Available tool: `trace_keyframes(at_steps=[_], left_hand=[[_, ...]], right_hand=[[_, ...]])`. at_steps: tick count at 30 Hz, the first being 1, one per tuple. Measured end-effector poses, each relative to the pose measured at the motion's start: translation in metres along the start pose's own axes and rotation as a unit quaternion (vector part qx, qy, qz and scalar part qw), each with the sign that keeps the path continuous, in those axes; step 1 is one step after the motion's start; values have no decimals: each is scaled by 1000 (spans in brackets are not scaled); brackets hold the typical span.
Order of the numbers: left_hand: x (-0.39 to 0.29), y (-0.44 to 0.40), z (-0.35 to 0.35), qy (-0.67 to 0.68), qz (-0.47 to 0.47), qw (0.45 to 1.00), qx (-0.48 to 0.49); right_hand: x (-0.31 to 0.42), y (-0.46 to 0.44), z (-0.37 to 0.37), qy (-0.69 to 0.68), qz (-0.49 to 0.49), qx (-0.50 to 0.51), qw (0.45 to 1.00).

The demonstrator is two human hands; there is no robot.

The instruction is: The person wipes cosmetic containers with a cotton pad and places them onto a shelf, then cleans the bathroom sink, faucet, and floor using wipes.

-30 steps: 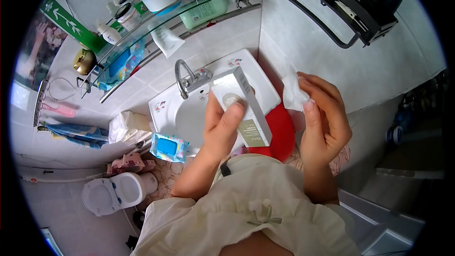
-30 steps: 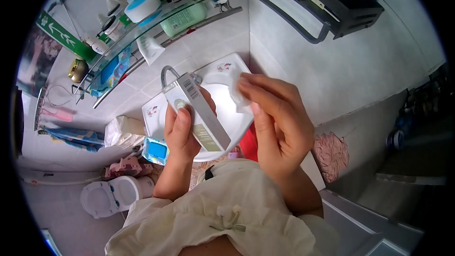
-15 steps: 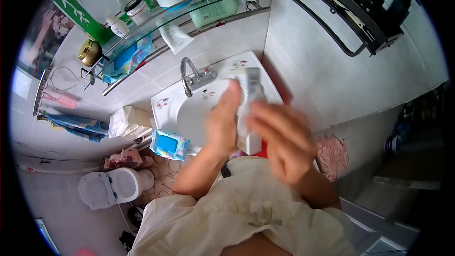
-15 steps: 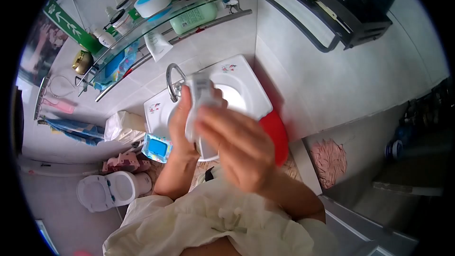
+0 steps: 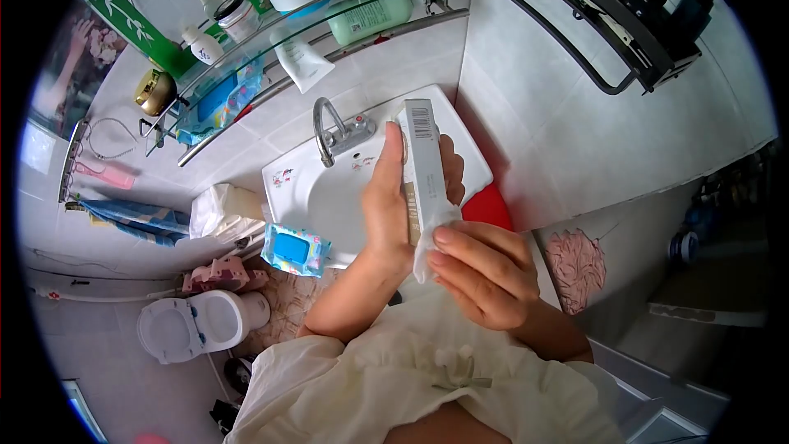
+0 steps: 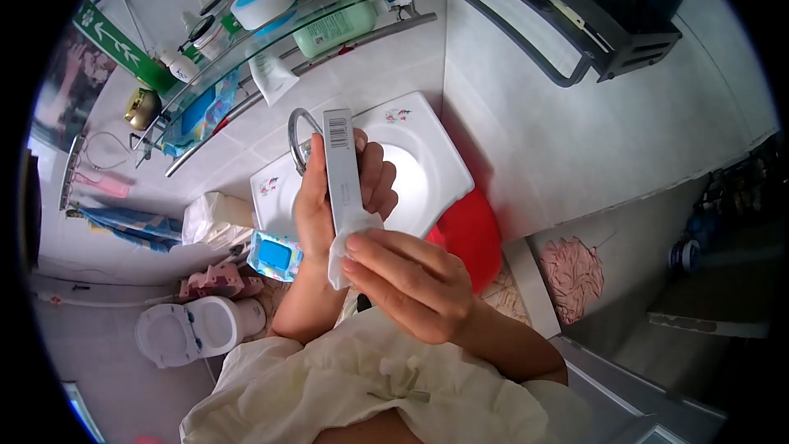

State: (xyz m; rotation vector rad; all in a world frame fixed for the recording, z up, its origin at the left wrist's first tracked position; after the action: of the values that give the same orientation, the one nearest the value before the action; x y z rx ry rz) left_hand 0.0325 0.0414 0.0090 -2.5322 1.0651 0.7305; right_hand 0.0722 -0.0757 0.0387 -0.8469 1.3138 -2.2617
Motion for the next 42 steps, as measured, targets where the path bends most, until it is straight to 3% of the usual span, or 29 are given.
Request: trace_keyframes(at_steps=[4,10,15,17,20,22,24,26,28,30,32,40,42], left_hand=[[3,0,-5,13,4,999,29],[13,10,-8,129,37,988,-72],[13,22,-10,150,78,985,-41],[17,20,0,109,68,988,-91],[20,17,2,112,108,983,-101],[24,16,29,142,128,979,-70],[22,15,35,32,159,985,60],[14,15,35,-47,156,983,85],[10,17,36,-149,150,963,169],[6,16,36,-173,160,955,179],[8,17,34,-235,158,926,248],[20,36,11,-239,150,933,222],[25,37,15,-194,163,951,177]], right_hand=[[1,0,-2,35,42,-22,998],[-15,-14,4,47,23,-30,998],[-25,-16,7,-6,14,-6,1000],[-27,-20,15,-14,18,0,1000],[-46,-21,33,-161,-120,-47,979],[-55,-18,43,-252,-171,-65,950],[-58,-16,49,-253,-184,-67,947],[-59,-15,50,-239,-183,-31,953],[-57,-13,50,-243,-188,-28,951],[-53,-16,50,-248,-188,-24,950],[-47,-21,48,-197,-185,3,963],[-37,-15,39,-87,-138,1,987],[-33,-10,32,-75,-132,1,988]])
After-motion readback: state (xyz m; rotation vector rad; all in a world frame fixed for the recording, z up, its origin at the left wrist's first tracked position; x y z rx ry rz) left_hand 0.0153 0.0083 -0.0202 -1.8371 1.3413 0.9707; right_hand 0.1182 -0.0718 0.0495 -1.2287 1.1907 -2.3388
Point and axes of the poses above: each hand's wrist, its own y-axis away from the middle knuckle, its own z-axis out of the back of the hand, x = y × z, the point moved 5 cm from there along -y, towards the middle knuckle, and after that the axes turned 2 degrees about -y, right-handed, at the moved point
